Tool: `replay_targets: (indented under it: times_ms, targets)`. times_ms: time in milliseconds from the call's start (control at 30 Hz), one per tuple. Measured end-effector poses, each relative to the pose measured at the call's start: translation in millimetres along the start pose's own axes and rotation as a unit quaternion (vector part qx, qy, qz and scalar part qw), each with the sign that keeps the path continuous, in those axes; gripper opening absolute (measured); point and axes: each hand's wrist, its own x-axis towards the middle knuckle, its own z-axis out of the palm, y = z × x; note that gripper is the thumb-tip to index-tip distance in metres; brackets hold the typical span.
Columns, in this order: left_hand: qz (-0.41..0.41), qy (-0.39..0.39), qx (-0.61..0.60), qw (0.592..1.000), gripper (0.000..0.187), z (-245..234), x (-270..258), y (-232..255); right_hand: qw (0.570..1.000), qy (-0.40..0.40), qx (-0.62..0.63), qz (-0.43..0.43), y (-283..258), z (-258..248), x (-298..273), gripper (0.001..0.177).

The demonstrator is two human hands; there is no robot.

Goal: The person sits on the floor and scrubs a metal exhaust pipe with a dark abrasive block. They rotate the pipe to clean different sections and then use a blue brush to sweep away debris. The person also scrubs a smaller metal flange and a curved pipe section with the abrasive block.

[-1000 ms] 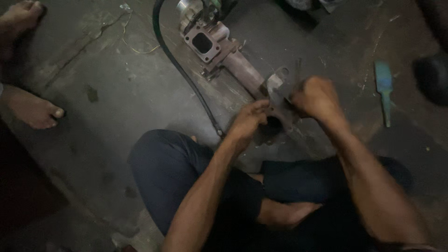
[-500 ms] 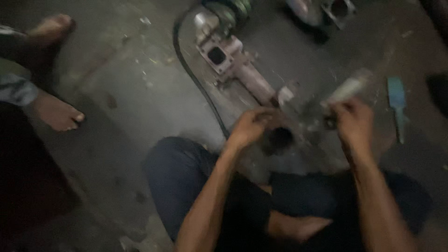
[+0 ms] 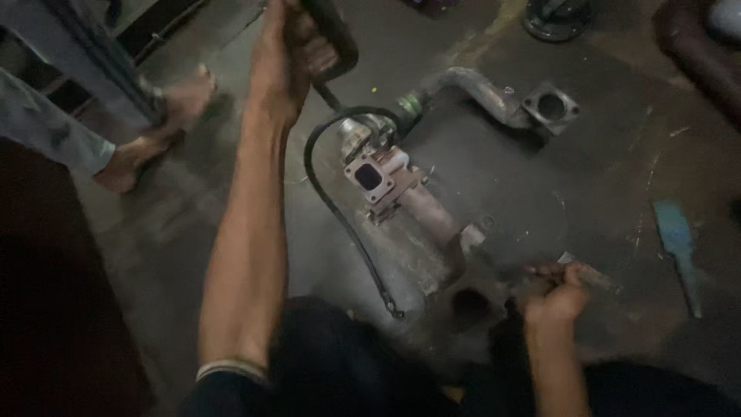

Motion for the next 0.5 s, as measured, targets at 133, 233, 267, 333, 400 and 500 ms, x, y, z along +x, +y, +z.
replay_targets:
  times_ms: [133,233,267,333,400,500]
  targets:
    - [-0.021,-0.081,0.194,0.977,0.052,15,-22,7,1.0,0.002,0.015,0.022,2,-17,17,0.021]
    - [-0.015,-0.081,0.209,0.974,0.048,20,-32,20,0.999,-0.03,-0.015,-0.009,-15,-1,43,0.016]
    - [-0.025,-0.071,0.21,0.975,0.048,23,-39,24,0.996,-0.068,-0.039,-0.042,-21,10,51,0.014]
    - [-0.049,-0.058,0.225,0.971,0.048,28,-56,32,0.995,0.007,-0.098,-0.013,-42,41,74,0.009]
    - [-0.083,-0.052,0.244,0.965,0.048,40,-73,31,0.988,-0.048,-0.143,-0.026,-60,86,104,0.01]
    - [-0.139,0.046,0.301,0.942,0.03,44,-89,35,0.974,-0.099,-0.193,-0.064,-61,127,115,0.014]
